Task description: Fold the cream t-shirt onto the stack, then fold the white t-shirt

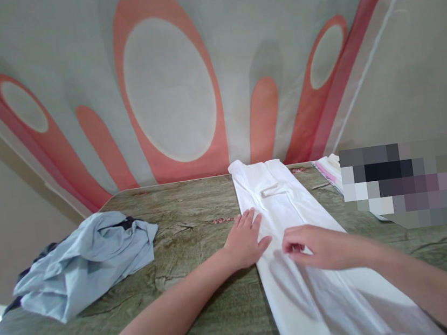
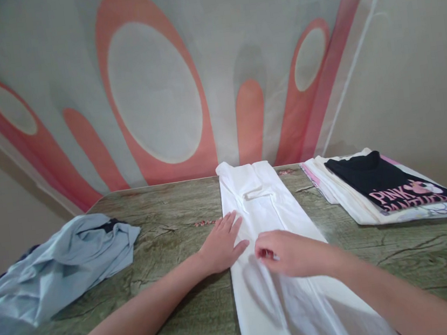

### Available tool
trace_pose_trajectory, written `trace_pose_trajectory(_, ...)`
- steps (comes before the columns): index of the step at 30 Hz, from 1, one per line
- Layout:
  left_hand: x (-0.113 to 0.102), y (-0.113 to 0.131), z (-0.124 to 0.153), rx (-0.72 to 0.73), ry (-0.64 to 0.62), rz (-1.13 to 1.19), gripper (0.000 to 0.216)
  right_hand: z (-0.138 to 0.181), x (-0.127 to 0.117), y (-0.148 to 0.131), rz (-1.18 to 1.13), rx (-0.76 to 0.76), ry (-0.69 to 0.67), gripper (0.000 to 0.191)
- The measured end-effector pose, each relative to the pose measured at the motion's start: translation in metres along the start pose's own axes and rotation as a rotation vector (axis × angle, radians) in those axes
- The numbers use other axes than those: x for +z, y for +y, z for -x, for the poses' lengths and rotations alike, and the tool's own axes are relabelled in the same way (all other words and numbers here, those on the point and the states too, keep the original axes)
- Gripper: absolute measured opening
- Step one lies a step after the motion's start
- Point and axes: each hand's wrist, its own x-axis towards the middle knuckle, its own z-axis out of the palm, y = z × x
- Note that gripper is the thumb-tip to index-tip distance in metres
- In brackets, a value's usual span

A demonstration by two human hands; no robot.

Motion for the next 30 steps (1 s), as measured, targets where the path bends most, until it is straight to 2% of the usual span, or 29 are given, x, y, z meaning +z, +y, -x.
trace_pose_trajectory(3,-0.004,0.005,0.005,0.009,-0.007,-0.005,0.068,-0.037,-0.01,0.032,0.104,0.082,0.199,0.021)
trace_pose_trajectory(6,-0.006,0.012,0.012,0.044,-0.017,-0.025,0.072,-0.069,-0.004,0.054,0.269,0.008,0.374,0.037)
trace_pose_trajectory(9,-0.007,0.016,0.018,0.05,-0.041,-0.023,0.077,-0.087,0.014,0.065,0.403,-0.087,0.324,0.045)
trace_pose_trajectory(11,-0.008,0.017,0.02,0.041,-0.056,-0.01,0.078,-0.089,0.023,0.072,0.481,-0.068,0.301,0.045)
trace_pose_trajectory(15,-0.01,0.016,0.019,0.048,-0.074,0.021,0.078,-0.078,0.022,0.084,0.591,-0.012,0.401,0.041)
trace_pose_trajectory(18,-0.011,0.016,0.019,0.046,-0.089,0.038,0.077,-0.07,0.018,0.082,0.535,-0.077,0.405,0.041)
trace_pose_trajectory(21,-0.013,0.016,0.019,0.041,-0.099,0.037,0.078,-0.068,0.02,0.077,0.494,-0.137,0.304,0.043)
trace_pose_trajectory(23,-0.013,0.017,0.019,0.038,-0.107,0.028,0.078,-0.068,0.022,0.075,0.541,-0.099,0.3,0.042)
trace_pose_trajectory(26,-0.014,0.017,0.019,0.035,-0.119,0.018,0.077,-0.067,0.023,0.071,0.593,-0.041,0.373,0.039)
trace_pose_trajectory(30,-0.013,0.017,0.019,0.033,-0.116,0.022,0.077,-0.063,0.025,0.06,0.496,-0.114,0.289,0.042)
